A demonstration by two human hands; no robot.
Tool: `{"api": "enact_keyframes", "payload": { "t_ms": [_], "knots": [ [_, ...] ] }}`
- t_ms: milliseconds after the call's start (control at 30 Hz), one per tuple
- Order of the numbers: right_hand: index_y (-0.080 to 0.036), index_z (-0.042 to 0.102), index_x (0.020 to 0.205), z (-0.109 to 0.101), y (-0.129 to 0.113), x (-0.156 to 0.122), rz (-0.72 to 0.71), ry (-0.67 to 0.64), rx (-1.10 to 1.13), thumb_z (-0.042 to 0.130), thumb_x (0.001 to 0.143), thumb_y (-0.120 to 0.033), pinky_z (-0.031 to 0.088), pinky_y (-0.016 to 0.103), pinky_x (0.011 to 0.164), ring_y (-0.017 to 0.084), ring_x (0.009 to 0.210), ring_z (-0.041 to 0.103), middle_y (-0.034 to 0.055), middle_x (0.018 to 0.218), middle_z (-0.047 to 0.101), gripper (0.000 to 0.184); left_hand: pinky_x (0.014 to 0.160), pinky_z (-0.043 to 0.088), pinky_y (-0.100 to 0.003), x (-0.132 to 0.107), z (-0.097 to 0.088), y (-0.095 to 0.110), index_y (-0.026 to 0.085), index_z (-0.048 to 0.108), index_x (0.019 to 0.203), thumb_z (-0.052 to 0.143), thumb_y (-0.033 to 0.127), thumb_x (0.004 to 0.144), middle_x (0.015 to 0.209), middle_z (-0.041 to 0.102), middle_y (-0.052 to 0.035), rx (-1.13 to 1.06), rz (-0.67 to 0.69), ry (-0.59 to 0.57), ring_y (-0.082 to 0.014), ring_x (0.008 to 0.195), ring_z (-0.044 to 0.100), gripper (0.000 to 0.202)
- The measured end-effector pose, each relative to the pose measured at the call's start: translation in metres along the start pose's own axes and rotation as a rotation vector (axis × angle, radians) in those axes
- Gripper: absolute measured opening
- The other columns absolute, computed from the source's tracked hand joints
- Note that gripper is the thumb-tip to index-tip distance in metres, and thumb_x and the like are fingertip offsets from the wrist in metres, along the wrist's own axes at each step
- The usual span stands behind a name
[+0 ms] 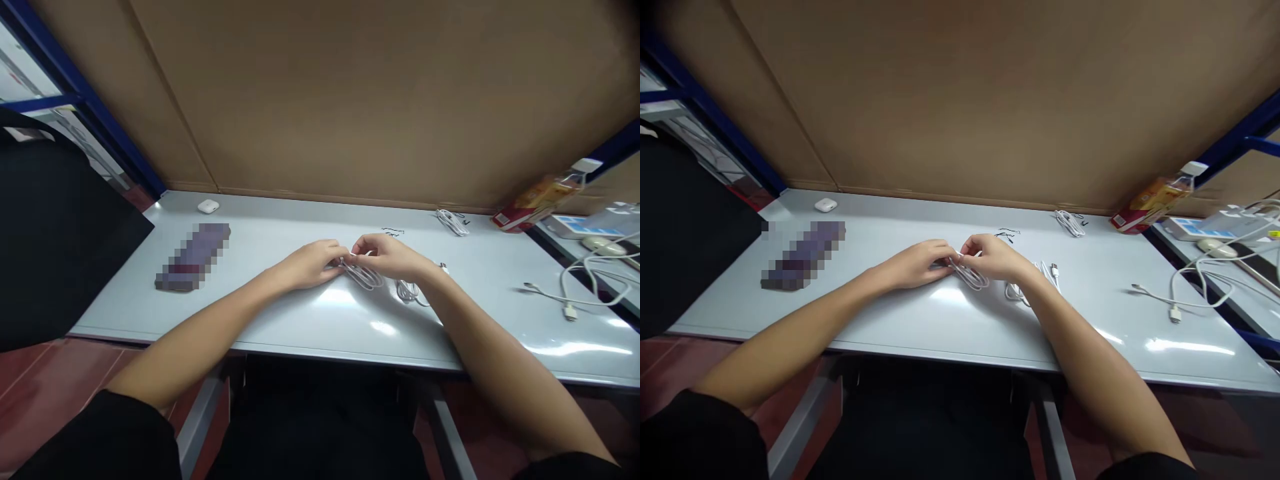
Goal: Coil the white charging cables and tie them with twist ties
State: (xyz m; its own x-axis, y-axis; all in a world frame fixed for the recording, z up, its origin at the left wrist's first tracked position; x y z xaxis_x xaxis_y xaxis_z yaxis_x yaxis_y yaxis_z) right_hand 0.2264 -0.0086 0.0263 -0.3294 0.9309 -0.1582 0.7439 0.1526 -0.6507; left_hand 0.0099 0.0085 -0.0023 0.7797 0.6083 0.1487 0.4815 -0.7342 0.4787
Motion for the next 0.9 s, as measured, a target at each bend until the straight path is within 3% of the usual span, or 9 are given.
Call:
{"api": "enact_keyframes", "payload": {
  "t_ms": [133,300,400,500,667,800,900],
  "knots": [
    [-0.024,0.072,0.099,-0.006,0.002,-0.001,0.001,-0.121,0.158,0.046,0.092,-0.027,0.059,0.034,0.075,0.023,0.086,0.073,0.0065,0.101,0.078,0.027,0.094,0.049,-0.036,-0.001,-0.004,-0.001,0.022,0.070,0.115,0.053,0.033,0.104,0.108,0.070,-0.0064,-0.005,0.028,-0.012,-0.0232,0.105,0.064,0.023],
    [-0.023,0.069,0.101,-0.006,0.006,0.000,-0.010,-0.158,0.242,0.060,0.086,-0.024,0.058,0.032,0.071,0.020,0.077,0.072,0.0043,0.097,0.077,0.018,0.097,0.049,-0.036,0.001,-0.003,-0.001,0.024,0.067,0.118,0.053,0.028,0.103,0.113,0.073,-0.0060,-0.022,0.057,0.005,-0.0234,0.108,0.065,0.021],
    [-0.023,0.067,0.100,-0.002,0.005,0.002,-0.041,-0.149,0.206,0.067,0.084,-0.026,0.056,0.031,0.071,0.019,0.080,0.072,0.0049,0.105,0.076,0.016,0.092,0.049,-0.035,0.002,0.001,-0.002,0.024,0.064,0.118,0.054,0.024,0.101,0.112,0.072,-0.0052,-0.060,0.068,0.025,-0.0227,0.105,0.065,0.020],
    [-0.023,0.065,0.099,0.002,0.004,0.003,-0.047,-0.107,0.158,0.073,0.081,-0.026,0.054,0.031,0.070,0.019,0.080,0.071,0.0056,0.112,0.074,0.020,0.087,0.048,-0.034,0.001,0.001,-0.003,0.025,0.063,0.117,0.054,0.026,0.101,0.109,0.072,-0.0048,-0.093,0.061,0.027,-0.0225,0.102,0.066,0.018],
    [-0.024,0.062,0.108,0.005,0.002,0.001,0.010,-0.048,0.095,0.080,0.077,-0.031,0.053,0.032,0.067,0.022,0.081,0.069,0.0067,0.102,0.074,0.036,0.081,0.049,-0.032,-0.004,-0.014,-0.006,0.026,0.059,0.123,0.056,0.031,0.101,0.109,0.074,-0.0033,-0.249,-0.004,-0.052,-0.0205,0.096,0.069,0.024],
    [-0.023,0.062,0.118,0.003,0.004,0.001,0.014,0.097,-0.038,0.076,0.076,-0.017,0.054,0.033,0.072,0.024,0.090,0.069,0.0094,0.112,0.071,0.045,0.081,0.052,-0.031,-0.008,-0.036,-0.009,0.023,0.067,0.113,0.067,0.034,0.094,0.110,0.076,-0.0059,-0.403,-0.076,-0.138,-0.0217,0.100,0.071,0.022],
    [-0.023,0.064,0.123,0.001,0.007,0.002,-0.011,0.189,-0.105,0.069,0.077,-0.009,0.055,0.035,0.076,0.025,0.097,0.068,0.0105,0.120,0.067,0.048,0.084,0.056,-0.033,-0.011,-0.050,-0.012,0.019,0.068,0.108,0.073,0.035,0.091,0.102,0.077,-0.0070,-0.584,-0.075,-0.092,-0.0214,0.097,0.073,0.023]
  ]
}}
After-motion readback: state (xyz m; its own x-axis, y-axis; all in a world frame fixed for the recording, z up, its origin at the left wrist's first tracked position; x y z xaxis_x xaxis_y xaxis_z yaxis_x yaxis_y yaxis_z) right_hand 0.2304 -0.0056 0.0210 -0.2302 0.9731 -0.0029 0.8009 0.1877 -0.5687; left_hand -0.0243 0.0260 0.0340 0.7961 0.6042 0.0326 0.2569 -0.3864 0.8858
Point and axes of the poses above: each hand's wrist, its own x-axis towards the middle knuckle, its own z-axis out of the palm, y = z × x, the point moved 1 cm from there along x, towards the middle knuckle
